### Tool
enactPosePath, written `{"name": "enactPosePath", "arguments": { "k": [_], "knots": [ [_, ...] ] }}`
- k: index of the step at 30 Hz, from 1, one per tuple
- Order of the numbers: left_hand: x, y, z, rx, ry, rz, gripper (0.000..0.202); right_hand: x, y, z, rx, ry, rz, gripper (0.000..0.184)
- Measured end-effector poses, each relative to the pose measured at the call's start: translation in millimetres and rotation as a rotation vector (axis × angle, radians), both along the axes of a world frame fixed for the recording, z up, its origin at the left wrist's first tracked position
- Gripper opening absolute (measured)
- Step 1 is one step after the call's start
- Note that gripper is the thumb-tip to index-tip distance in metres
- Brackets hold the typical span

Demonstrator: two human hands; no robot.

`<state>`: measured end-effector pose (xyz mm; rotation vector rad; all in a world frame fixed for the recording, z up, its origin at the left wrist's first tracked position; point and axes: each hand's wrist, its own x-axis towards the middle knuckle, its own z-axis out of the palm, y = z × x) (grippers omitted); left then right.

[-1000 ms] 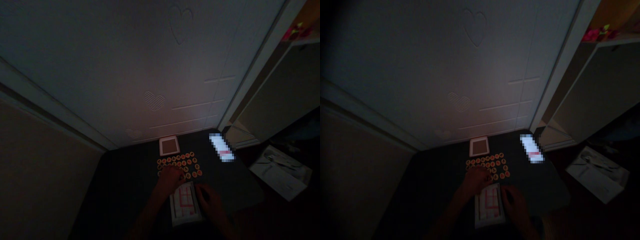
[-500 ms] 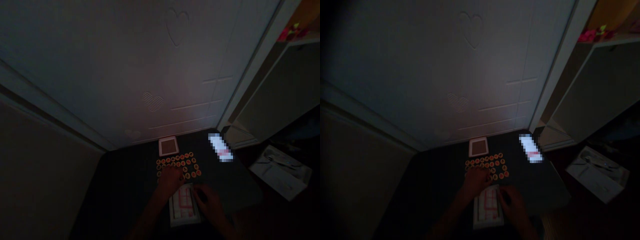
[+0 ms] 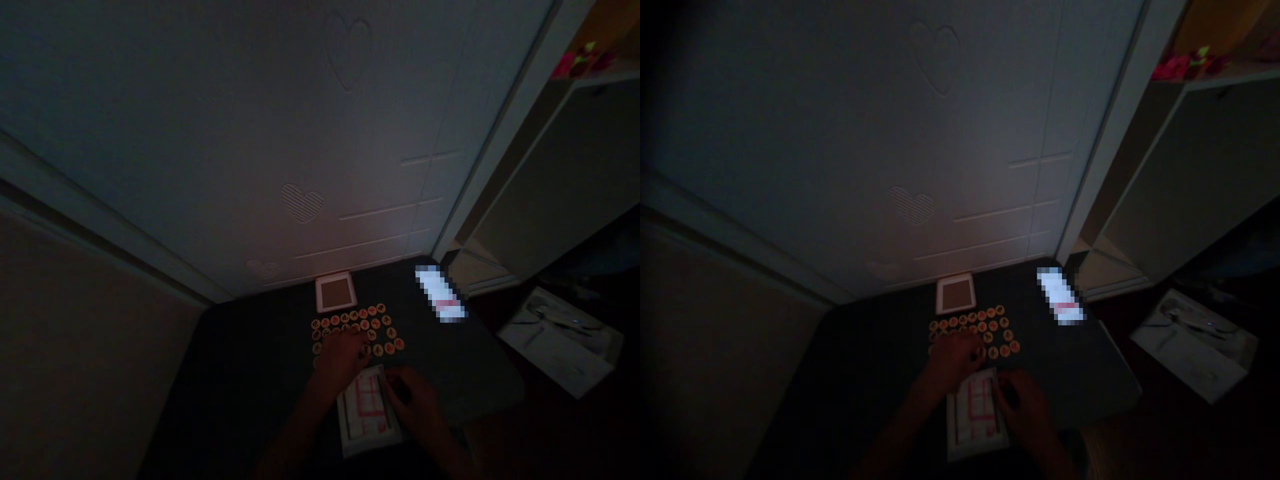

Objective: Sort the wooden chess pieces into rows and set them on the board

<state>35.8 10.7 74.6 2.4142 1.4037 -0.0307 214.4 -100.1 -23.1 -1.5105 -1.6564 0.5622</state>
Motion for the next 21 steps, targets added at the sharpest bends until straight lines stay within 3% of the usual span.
{"name": "enactPosePath", "arguments": {
  "k": [14,21],
  "knots": [
    [0,7,-9.9,0.017,0.101,-0.102,0.021,-1,-1,-3.9,-0.020,0.021,0.001,0.024],
    [-10,13,17.4,-0.066,-0.022,-0.087,0.018,0,0,-4.7,-0.032,0.006,0.002,0.026]
  ]
}}
